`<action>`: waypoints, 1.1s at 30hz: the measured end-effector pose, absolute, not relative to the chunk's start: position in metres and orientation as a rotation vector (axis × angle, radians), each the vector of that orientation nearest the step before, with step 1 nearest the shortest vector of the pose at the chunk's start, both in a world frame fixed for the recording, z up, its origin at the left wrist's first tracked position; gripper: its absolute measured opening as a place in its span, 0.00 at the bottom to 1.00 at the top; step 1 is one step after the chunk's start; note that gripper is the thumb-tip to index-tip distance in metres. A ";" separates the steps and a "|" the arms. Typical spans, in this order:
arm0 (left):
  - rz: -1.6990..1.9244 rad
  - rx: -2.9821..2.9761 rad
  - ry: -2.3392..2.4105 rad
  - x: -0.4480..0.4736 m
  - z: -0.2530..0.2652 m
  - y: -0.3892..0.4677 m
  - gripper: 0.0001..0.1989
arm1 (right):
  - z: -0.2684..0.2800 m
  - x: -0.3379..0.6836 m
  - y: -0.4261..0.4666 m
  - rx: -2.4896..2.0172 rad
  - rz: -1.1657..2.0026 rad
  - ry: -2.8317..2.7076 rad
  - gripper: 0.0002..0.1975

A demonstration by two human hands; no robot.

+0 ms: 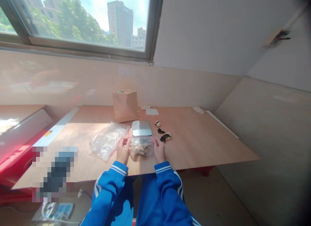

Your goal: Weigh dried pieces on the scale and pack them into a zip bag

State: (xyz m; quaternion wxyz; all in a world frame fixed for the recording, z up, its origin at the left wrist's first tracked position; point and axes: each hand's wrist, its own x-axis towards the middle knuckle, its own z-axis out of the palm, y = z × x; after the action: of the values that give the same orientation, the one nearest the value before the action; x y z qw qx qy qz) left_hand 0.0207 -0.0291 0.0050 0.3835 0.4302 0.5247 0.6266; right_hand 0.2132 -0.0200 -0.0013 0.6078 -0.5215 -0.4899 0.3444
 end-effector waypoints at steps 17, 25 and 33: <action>1.541 1.066 1.298 0.017 0.009 -0.029 0.21 | -0.002 0.212 -0.019 -1.186 0.825 -0.954 0.24; 1.593 1.182 1.381 0.015 0.010 -0.029 0.19 | -0.001 0.215 -0.019 -1.187 0.737 -0.989 0.22; 1.537 1.147 1.327 0.016 0.012 -0.028 0.22 | -0.003 0.212 -0.015 -1.122 0.879 -0.949 0.24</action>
State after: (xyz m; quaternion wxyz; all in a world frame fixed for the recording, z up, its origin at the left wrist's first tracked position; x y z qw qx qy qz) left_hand 0.0161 -0.0278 0.0121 0.3935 0.4521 0.5231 0.6059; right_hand 0.2121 -0.0155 -0.0028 0.6554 -0.4951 -0.4185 0.3876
